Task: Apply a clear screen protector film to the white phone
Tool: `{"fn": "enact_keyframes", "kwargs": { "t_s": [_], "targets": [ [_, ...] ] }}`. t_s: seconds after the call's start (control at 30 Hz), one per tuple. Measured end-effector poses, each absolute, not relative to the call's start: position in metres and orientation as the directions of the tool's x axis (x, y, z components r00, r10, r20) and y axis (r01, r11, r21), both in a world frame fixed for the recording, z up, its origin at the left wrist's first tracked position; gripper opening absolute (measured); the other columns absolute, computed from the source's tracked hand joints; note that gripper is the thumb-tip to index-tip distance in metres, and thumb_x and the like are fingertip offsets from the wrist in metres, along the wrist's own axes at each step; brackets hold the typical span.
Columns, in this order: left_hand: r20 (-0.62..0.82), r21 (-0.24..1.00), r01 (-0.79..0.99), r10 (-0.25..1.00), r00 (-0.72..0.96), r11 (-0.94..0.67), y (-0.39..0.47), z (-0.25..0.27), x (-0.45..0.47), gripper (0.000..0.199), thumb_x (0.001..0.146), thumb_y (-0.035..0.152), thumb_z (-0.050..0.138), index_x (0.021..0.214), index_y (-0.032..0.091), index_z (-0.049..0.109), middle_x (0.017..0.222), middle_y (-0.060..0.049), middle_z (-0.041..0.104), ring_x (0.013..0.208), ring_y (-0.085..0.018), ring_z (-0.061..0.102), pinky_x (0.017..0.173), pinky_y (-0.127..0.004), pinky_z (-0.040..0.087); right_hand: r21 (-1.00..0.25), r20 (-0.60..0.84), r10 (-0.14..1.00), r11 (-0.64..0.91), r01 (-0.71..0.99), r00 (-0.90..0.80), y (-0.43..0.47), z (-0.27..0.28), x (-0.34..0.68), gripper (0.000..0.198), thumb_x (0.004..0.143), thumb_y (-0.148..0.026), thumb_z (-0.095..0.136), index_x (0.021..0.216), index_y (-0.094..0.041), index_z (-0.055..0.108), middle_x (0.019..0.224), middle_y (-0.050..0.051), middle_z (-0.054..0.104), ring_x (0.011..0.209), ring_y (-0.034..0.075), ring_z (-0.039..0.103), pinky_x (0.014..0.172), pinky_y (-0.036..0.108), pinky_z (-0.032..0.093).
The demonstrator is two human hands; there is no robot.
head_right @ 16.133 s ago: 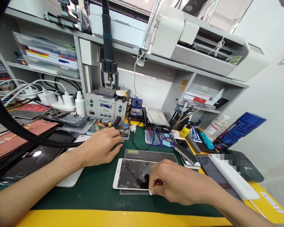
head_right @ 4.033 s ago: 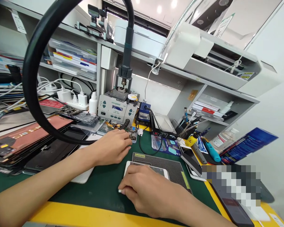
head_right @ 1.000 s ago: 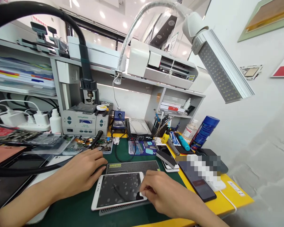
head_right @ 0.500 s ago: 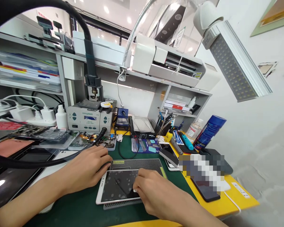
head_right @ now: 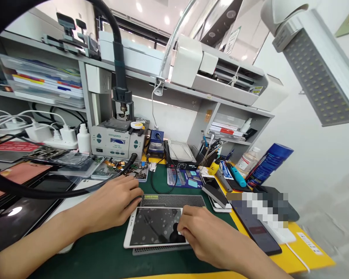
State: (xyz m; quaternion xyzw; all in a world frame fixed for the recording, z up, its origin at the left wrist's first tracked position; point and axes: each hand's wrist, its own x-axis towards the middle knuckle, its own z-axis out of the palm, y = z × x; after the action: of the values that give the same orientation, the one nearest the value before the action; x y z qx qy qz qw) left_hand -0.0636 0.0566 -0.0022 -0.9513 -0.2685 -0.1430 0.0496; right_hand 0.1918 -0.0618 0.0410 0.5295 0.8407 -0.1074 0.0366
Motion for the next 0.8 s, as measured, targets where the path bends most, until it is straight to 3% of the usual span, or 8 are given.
{"fn": "enact_keyframes", "kwargs": {
  "t_s": [0.2, 0.67, 0.8],
  "targets": [
    [0.294, -0.025, 0.515, 0.486, 0.823, -0.857, 0.056, -0.002, -0.064, 0.025, 0.096, 0.022, 0.04, 0.084, 0.02, 0.062, 0.085, -0.007, 0.06, 0.086, -0.026, 0.056, 0.077, -0.043, 0.045, -0.096, -0.2, 0.85, 0.478, 0.873, -0.487, -0.058, 0.04, 0.177, 0.021, 0.094, -0.006, 0.046, 0.08, -0.02, 0.055, 0.091, 0.001, 0.061, 0.084, 0.015, 0.06, 0.071, 0.025, 0.04],
    [0.318, -0.041, 0.519, 0.481, 0.817, -0.854, 0.058, -0.002, -0.061, 0.025, 0.096, 0.023, 0.04, 0.083, 0.021, 0.061, 0.084, -0.006, 0.06, 0.085, -0.025, 0.056, 0.076, -0.041, 0.045, 0.01, -0.191, 0.745, 0.652, 0.758, -0.639, -0.055, 0.04, 0.141, 0.016, 0.093, -0.009, 0.049, 0.086, -0.017, 0.061, 0.093, 0.004, 0.063, 0.082, 0.018, 0.06, 0.066, 0.028, 0.039],
    [0.327, -0.041, 0.532, 0.491, 0.807, -0.846, 0.057, -0.002, -0.063, 0.025, 0.096, 0.024, 0.041, 0.085, 0.021, 0.063, 0.086, -0.006, 0.061, 0.086, -0.025, 0.057, 0.077, -0.041, 0.046, -0.091, -0.176, 0.747, 0.636, 0.766, -0.641, -0.054, 0.045, 0.139, 0.017, 0.094, -0.01, 0.05, 0.087, -0.019, 0.063, 0.093, 0.003, 0.065, 0.084, 0.017, 0.062, 0.068, 0.027, 0.04]
  ]
}}
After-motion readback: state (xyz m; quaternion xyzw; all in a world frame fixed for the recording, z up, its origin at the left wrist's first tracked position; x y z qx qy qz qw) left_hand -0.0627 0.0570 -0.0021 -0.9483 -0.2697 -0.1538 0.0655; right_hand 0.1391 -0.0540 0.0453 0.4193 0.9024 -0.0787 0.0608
